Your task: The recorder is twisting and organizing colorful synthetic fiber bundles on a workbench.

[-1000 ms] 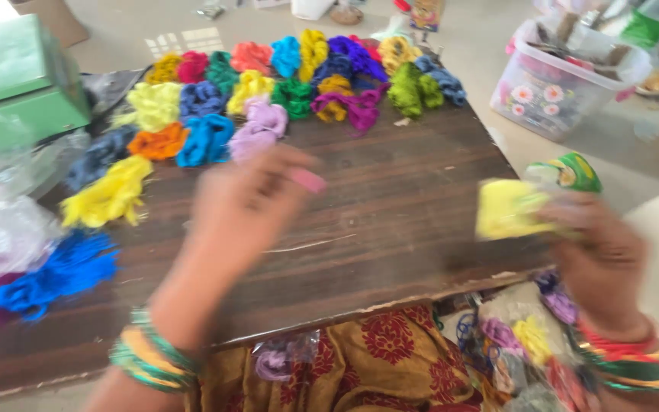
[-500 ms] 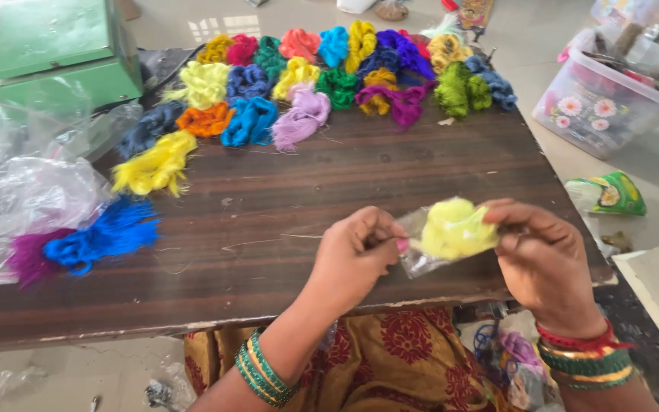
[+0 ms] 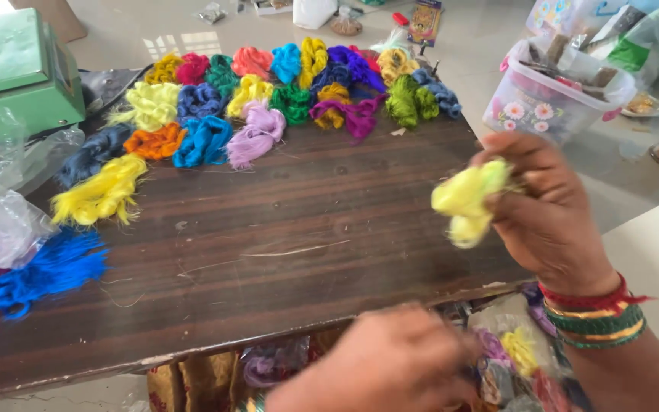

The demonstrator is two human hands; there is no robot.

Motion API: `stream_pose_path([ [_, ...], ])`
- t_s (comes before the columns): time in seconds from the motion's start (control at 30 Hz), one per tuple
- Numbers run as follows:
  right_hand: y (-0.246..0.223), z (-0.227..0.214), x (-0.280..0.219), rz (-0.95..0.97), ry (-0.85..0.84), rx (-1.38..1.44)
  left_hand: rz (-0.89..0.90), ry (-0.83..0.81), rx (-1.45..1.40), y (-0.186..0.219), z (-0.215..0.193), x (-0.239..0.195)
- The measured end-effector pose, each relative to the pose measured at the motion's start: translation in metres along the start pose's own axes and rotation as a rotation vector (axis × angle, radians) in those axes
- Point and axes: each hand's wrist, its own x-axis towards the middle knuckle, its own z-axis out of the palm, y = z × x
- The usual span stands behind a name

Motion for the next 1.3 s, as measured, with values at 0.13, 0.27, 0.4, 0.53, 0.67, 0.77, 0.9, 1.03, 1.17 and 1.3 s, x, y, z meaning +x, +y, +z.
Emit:
stream_pose_path([
  [0.13, 0.023, 0.012, 0.044, -0.024, -0.329, -0.095, -0.049, 0.414, 0.346, -0.031, -0.065, 0.035],
  [0.27, 0.044, 0.045, 0.1, -0.061, -0.416, -0.357, -0.403, 0.292, 0.175, -0.083, -0.135, 0.062],
  [0.4, 0.061, 0.078, 0.139, 0.0, -0.449, -0.424, -0.66, 0.245, -0.205, -0.144, -0.155, 0.041],
  [0.53, 0.078, 0.082, 0.146, 0.012, -0.494, -0.338, -0.628, 0.319, -0.414, -0.155, -0.157, 0.023],
  [0.67, 0.087, 0.066, 0.14, -0.077, -0.497, -0.303, -0.618, 0.415, -0.484, -0.185, -0.153, 0.01],
  [0.77, 0.085, 0.054, 0.141, -0.086, -0.467, -0.295, -0.52, 0.482, -0.472, -0.205, -0.149, -0.002],
  [0.9, 0.088, 0.045, 0.143, -0.105, -0.491, -0.356, -0.41, 0.417, -0.558, -0.186, -0.147, 0.003],
  [1.03, 0.06, 0.036, 0.131, -0.124, -0.457, -0.199, -0.495, 0.248, -0.733, -0.158, -0.14, 0.016],
  [1.17, 0.043, 0.024, 0.113, -0.114, -0.433, -0.16, -0.571, 0.173, -0.742, -0.148, -0.132, 0.025],
  [1.3, 0.062, 0.031, 0.112, -0.085, -0.507, -0.311, -0.566, 0.137, -0.704, -0.153, -0.122, 0.028],
])
